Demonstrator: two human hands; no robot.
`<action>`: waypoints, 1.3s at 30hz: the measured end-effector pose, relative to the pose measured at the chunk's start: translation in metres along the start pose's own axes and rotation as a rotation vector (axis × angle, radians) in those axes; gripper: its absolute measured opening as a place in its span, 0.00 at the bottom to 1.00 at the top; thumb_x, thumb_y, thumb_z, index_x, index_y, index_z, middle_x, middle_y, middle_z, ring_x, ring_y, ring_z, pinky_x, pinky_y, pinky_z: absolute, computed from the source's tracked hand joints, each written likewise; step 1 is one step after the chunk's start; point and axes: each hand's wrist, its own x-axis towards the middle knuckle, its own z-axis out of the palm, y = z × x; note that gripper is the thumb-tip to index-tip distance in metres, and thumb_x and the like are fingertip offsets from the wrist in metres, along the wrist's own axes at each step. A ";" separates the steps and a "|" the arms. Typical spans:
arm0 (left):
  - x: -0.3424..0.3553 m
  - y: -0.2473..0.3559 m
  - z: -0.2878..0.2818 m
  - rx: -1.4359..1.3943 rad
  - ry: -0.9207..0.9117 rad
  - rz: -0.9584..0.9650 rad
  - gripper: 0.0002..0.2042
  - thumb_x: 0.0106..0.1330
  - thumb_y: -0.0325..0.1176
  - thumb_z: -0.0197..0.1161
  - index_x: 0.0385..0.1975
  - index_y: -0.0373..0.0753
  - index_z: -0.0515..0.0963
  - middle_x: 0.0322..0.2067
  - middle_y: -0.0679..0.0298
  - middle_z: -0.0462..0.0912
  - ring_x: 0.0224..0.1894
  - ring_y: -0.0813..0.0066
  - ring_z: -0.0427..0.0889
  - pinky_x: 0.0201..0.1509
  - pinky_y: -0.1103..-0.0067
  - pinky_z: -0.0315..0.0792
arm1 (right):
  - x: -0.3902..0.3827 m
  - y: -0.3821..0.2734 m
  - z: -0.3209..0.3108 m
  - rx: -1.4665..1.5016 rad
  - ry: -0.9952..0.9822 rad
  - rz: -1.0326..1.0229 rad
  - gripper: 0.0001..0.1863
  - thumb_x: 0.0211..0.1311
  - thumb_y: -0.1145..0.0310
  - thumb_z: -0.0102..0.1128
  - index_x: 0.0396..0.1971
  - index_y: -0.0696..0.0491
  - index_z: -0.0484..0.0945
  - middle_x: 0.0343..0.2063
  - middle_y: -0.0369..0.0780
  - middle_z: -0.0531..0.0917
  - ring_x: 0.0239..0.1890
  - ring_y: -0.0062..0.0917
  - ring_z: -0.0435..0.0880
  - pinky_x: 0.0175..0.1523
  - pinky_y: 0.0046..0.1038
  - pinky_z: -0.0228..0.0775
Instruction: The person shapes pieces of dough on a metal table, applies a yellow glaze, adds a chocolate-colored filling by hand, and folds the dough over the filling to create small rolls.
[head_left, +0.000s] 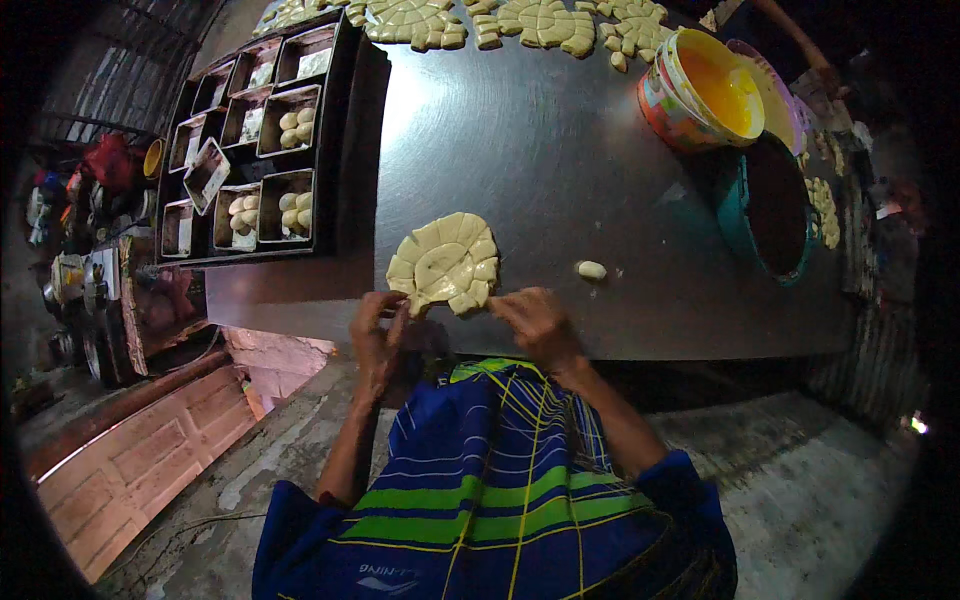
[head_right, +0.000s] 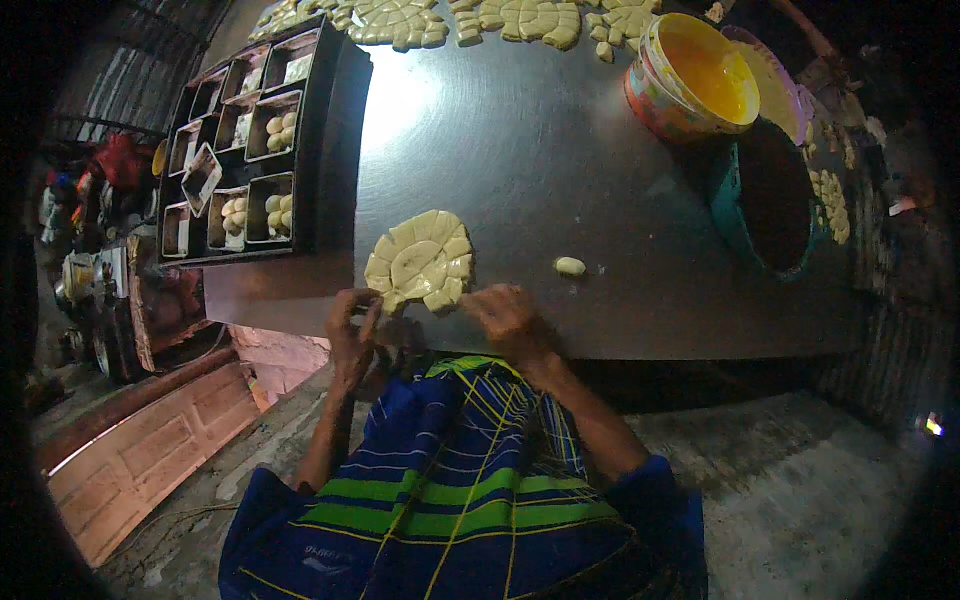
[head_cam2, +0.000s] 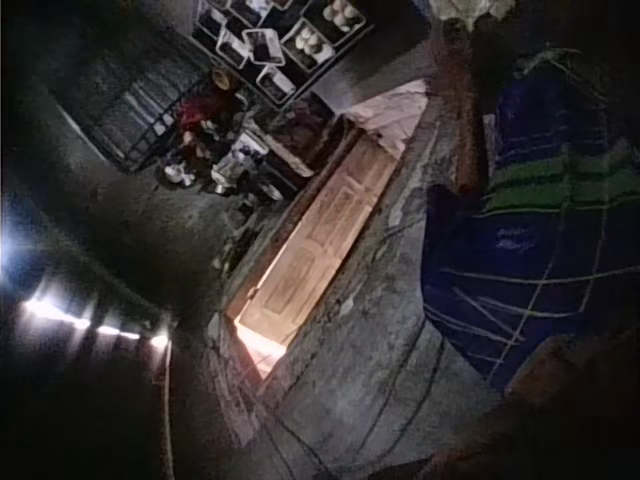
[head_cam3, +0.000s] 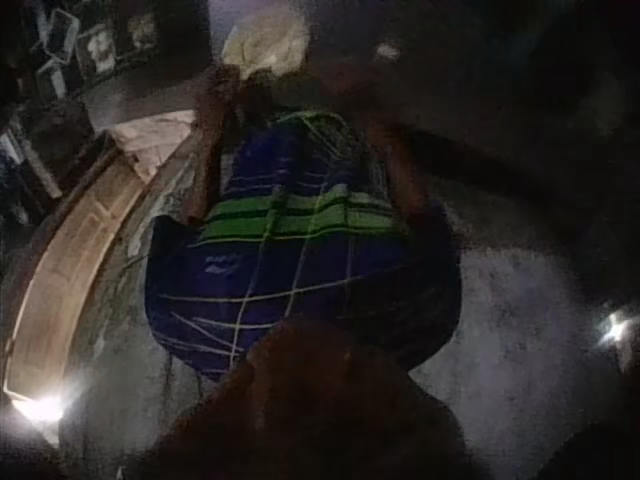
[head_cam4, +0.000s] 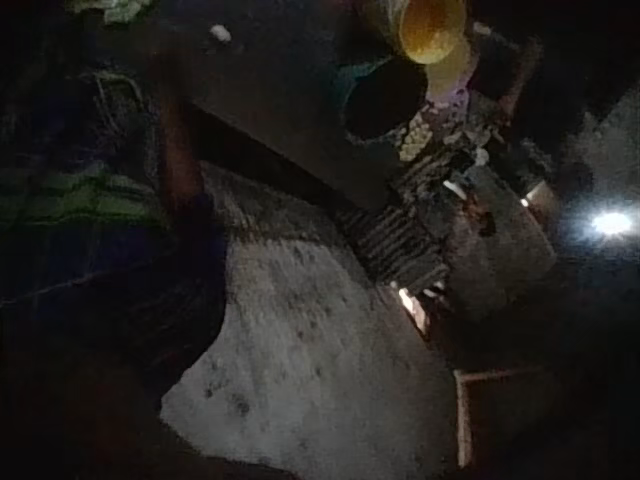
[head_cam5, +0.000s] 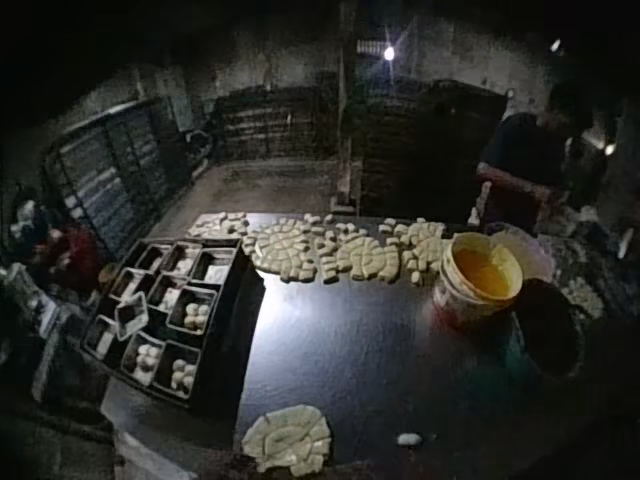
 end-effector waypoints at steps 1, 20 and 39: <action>0.001 0.000 0.005 0.001 -0.021 0.053 0.08 0.62 0.23 0.64 0.40 0.37 0.80 0.34 0.60 0.81 0.44 0.68 0.81 0.45 0.75 0.76 | 0.010 -0.008 0.011 -0.044 0.013 -0.050 0.16 0.50 0.74 0.62 0.42 0.51 0.82 0.40 0.39 0.82 0.44 0.35 0.80 0.53 0.37 0.72; 0.026 -0.032 0.046 0.275 -0.248 0.266 0.08 0.56 0.28 0.66 0.36 0.40 0.80 0.34 0.55 0.79 0.39 0.51 0.79 0.42 0.63 0.73 | 0.025 -0.052 -0.041 1.409 0.110 0.414 0.08 0.65 0.68 0.65 0.38 0.53 0.76 0.47 0.45 0.79 0.53 0.32 0.79 0.63 0.36 0.71; 0.026 0.203 0.164 -0.374 -0.329 0.946 0.15 0.55 0.40 0.67 0.31 0.32 0.81 0.34 0.50 0.83 0.39 0.50 0.84 0.47 0.61 0.78 | -0.023 0.012 -0.144 0.705 0.258 0.118 0.22 0.65 0.49 0.58 0.43 0.55 0.77 0.47 0.43 0.80 0.53 0.33 0.77 0.60 0.35 0.67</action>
